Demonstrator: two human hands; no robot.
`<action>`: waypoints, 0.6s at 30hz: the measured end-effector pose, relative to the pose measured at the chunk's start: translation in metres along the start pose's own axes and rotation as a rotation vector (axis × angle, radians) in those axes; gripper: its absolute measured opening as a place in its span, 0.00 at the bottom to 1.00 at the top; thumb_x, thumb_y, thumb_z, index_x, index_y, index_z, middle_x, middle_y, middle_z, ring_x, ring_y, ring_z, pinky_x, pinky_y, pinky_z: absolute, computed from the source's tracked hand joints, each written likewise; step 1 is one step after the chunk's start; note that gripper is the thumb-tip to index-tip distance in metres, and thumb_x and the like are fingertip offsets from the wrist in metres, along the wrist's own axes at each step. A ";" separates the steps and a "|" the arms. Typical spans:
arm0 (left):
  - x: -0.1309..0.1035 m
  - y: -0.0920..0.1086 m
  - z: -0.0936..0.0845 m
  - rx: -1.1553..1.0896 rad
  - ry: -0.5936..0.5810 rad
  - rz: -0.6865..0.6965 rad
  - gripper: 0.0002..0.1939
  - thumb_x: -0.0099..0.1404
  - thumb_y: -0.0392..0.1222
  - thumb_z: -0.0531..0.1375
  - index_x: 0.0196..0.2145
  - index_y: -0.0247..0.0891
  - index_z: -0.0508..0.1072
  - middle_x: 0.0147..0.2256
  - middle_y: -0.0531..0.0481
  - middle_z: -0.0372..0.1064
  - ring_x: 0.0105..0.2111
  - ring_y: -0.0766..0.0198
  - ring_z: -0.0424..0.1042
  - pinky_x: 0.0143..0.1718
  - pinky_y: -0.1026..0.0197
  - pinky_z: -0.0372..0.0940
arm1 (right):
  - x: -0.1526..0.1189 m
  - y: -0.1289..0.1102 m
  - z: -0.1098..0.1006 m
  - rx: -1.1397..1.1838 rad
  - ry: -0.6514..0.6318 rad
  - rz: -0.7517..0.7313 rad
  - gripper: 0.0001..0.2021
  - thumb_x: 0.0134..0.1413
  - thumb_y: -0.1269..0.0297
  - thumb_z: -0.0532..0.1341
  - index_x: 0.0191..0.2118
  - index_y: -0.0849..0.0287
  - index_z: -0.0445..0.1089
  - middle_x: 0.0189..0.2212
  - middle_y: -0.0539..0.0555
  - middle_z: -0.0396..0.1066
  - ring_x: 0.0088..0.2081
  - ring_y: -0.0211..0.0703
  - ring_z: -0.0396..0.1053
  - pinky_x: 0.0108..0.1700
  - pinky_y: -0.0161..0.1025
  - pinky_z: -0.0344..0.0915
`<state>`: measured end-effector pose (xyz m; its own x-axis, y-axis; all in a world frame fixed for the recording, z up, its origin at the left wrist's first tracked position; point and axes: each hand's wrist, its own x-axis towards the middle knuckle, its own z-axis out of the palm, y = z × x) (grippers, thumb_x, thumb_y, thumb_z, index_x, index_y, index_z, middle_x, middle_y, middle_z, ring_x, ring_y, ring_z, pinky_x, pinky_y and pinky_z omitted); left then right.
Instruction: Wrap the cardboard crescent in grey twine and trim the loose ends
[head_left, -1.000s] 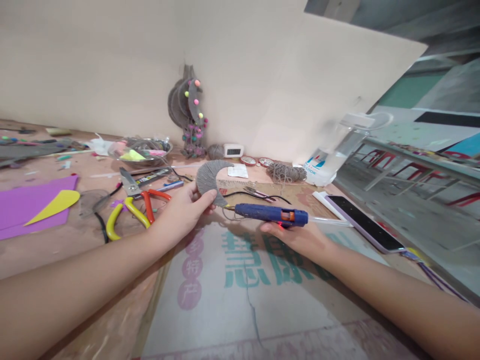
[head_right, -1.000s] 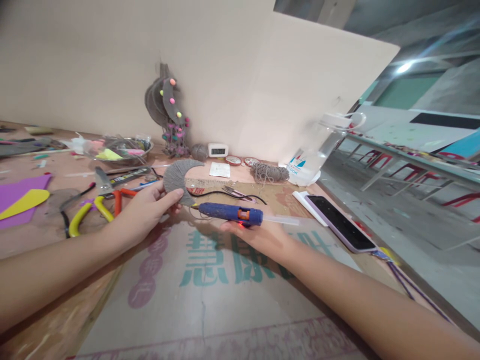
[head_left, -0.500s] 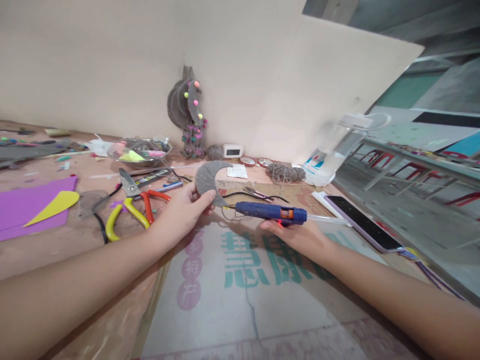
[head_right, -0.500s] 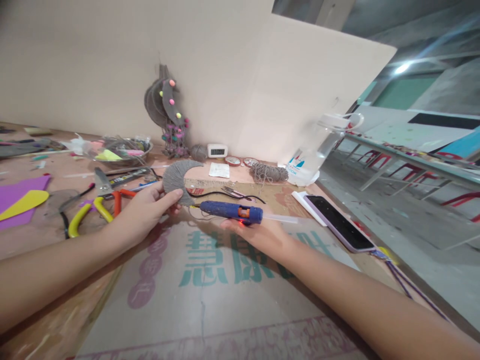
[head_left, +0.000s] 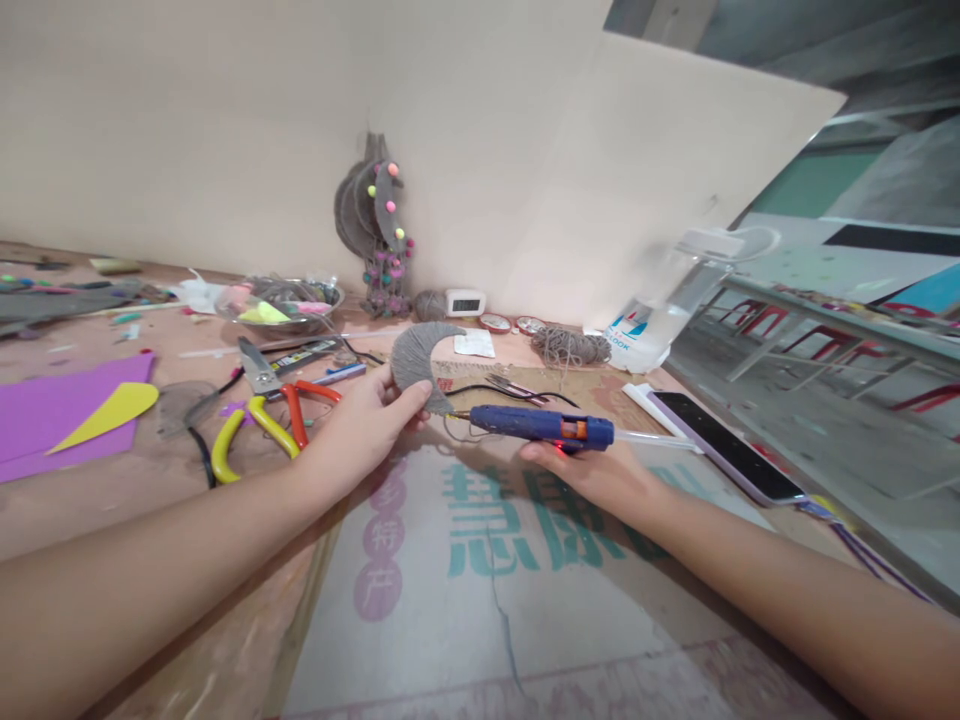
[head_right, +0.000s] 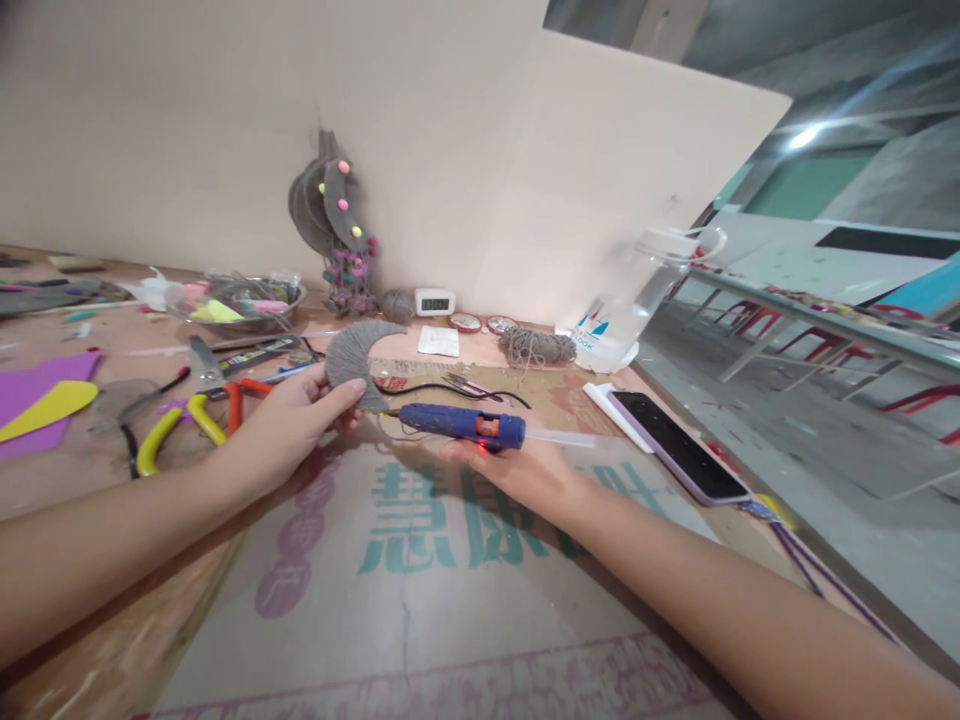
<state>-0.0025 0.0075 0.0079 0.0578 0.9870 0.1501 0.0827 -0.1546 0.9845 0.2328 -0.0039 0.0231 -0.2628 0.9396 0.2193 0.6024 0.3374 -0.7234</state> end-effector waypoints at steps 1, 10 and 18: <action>0.000 0.000 0.000 -0.001 0.000 -0.001 0.12 0.59 0.48 0.59 0.33 0.36 0.68 0.23 0.56 0.65 0.22 0.69 0.63 0.24 0.67 0.57 | 0.000 -0.001 0.000 -0.002 0.009 0.007 0.10 0.43 0.56 0.65 0.29 0.55 0.69 0.27 0.50 0.75 0.31 0.46 0.73 0.34 0.40 0.73; -0.001 0.001 0.000 0.008 0.003 -0.008 0.11 0.59 0.48 0.59 0.31 0.37 0.67 0.23 0.56 0.65 0.22 0.70 0.63 0.23 0.68 0.57 | 0.003 -0.005 0.001 -0.019 -0.009 -0.003 0.12 0.45 0.54 0.64 0.35 0.53 0.71 0.32 0.51 0.76 0.36 0.48 0.74 0.40 0.42 0.72; -0.002 0.004 0.002 -0.050 -0.006 0.025 0.14 0.57 0.50 0.60 0.33 0.36 0.68 0.24 0.54 0.66 0.24 0.67 0.65 0.27 0.66 0.61 | 0.016 0.002 -0.015 -0.131 0.053 0.078 0.23 0.55 0.47 0.52 0.20 0.58 0.67 0.19 0.50 0.68 0.25 0.40 0.68 0.31 0.35 0.66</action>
<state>-0.0006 0.0053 0.0110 0.0650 0.9825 0.1747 0.0313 -0.1770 0.9837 0.2412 0.0128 0.0345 -0.1739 0.9637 0.2025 0.7132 0.2651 -0.6489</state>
